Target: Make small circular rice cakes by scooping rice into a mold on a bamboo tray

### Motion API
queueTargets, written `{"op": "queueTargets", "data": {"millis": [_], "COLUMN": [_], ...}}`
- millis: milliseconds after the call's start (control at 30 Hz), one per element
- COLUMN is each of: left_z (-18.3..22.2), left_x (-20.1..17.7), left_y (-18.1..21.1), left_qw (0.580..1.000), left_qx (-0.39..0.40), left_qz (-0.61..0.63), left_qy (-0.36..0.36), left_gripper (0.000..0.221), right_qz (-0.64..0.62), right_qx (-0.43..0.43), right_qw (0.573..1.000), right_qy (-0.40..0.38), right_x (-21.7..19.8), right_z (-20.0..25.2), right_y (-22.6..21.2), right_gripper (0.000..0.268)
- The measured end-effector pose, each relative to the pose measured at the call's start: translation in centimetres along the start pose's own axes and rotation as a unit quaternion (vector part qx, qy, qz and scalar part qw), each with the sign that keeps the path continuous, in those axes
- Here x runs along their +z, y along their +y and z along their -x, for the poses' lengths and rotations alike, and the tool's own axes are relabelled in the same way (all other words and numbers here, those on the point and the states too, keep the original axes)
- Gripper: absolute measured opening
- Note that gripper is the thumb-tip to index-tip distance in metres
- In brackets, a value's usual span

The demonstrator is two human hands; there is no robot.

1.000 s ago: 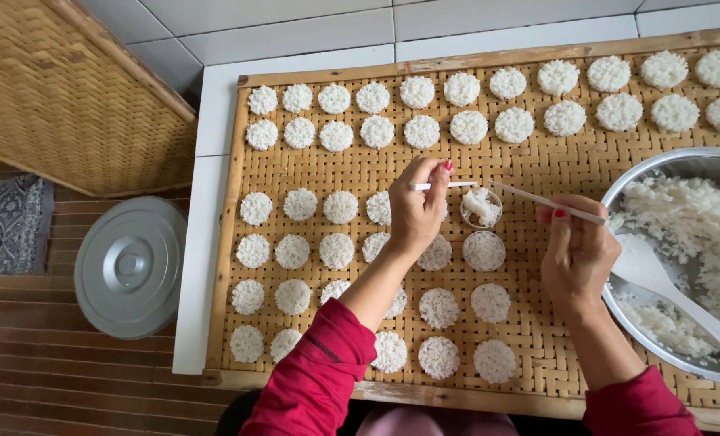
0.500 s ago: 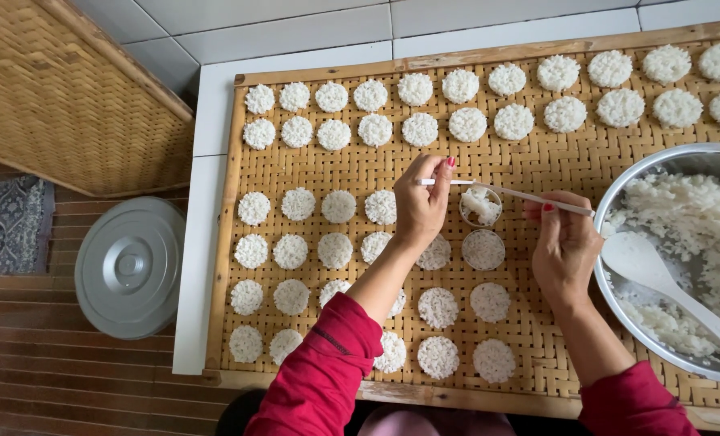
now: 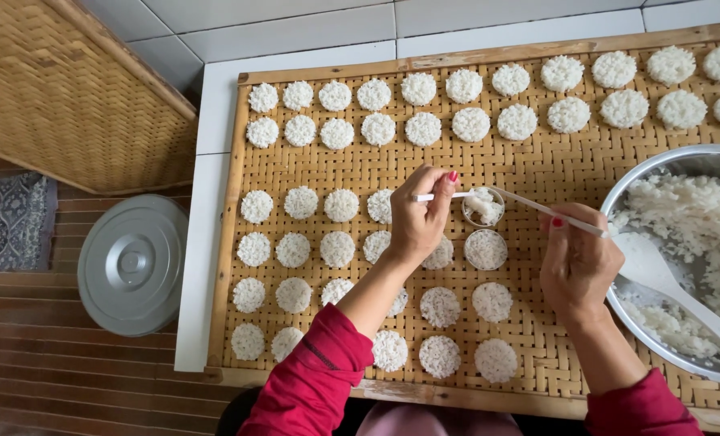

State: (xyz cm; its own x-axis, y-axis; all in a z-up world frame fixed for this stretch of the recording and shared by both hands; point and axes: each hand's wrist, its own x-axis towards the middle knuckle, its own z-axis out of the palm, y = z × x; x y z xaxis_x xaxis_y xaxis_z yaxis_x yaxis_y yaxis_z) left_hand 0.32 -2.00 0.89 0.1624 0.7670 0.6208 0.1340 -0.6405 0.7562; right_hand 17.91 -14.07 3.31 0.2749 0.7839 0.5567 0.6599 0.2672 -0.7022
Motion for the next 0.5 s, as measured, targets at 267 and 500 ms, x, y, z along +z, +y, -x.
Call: {"op": "queueTargets", "data": {"millis": [267, 500], "left_z": [1.6, 3.5], "left_x": [-1.2, -2.4], "left_y": [1.6, 3.1], "left_qw": [0.999, 0.999], "left_qx": [-0.013, -0.038], "left_qz": [-0.023, -0.023], "left_qy": [0.023, 0.027], "left_gripper": [0.017, 0.013], "right_qz": [0.032, -0.111], "right_qx": [-0.019, 0.065], "right_qw": [0.999, 0.991], "right_qy": [-0.012, 0.043], "right_x": [0.2, -1.7], "right_z": [1.4, 4.5], "right_y": [2.1, 2.1], "right_gripper": [0.017, 0.017]}}
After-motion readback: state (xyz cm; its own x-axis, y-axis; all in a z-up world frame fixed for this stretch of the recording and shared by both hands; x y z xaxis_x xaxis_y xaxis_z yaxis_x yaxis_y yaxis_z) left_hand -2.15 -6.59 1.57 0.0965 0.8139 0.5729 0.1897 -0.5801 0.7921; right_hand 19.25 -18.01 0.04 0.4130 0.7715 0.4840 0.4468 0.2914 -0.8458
